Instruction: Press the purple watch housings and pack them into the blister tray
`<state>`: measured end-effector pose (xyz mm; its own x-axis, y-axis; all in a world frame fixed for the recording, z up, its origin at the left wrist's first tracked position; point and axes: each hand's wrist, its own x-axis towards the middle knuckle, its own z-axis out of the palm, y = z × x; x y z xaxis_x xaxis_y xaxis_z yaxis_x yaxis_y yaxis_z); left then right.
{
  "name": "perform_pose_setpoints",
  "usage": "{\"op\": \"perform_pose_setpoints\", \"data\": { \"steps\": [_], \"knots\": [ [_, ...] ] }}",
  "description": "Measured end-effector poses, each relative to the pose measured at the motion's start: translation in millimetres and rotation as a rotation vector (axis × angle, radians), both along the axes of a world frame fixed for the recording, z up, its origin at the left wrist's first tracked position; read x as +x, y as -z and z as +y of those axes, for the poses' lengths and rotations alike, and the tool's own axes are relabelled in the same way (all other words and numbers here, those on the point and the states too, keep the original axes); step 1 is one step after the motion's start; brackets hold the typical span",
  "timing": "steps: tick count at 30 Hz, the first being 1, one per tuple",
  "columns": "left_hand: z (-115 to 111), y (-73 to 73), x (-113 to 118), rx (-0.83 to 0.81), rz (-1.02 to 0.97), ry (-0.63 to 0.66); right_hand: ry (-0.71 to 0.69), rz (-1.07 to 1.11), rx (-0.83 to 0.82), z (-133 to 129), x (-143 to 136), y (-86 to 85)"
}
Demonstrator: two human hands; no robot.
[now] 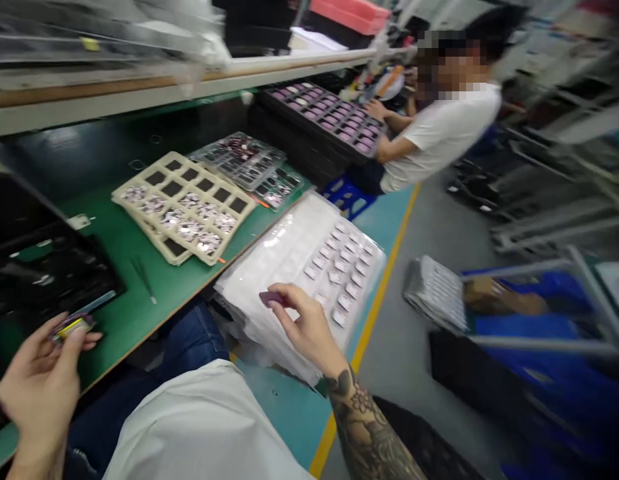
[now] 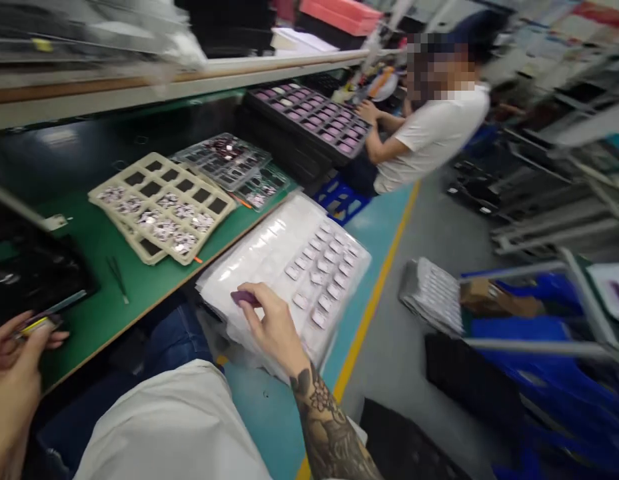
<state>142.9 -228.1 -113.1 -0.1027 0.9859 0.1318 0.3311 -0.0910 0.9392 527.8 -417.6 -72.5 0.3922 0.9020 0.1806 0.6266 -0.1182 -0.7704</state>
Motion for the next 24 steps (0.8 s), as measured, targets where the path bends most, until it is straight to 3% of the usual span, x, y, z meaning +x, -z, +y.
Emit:
{"op": "perform_pose_setpoints", "data": {
  "steps": [5, 8, 11, 13, 18, 24],
  "knots": [
    [5, 1.9, 10, -0.212, -0.284, 0.032, -0.281, 0.407, 0.211, 112, -100, 21.3],
    [12, 3.0, 7, -0.283, -0.433, 0.048, -0.519, 0.42, 0.213, 166, -151, 22.1],
    [11, 4.6, -2, -0.284, -0.56, 0.072, -0.772, 0.319, 0.203, 203, -178, 20.6],
    [9, 6.2, -6, -0.25, -0.621, 0.098, -0.856, 0.262, 0.23, 219, -188, 23.4],
    [9, 9.6, -6, -0.254, -0.678, 0.077, -0.883, 0.185, 0.236, 229, -203, 36.7],
    [8, 6.2, -5, -0.217, -0.68, 0.103, -0.656, 0.346, 0.123, 216, -206, 38.4]
  ]
}}
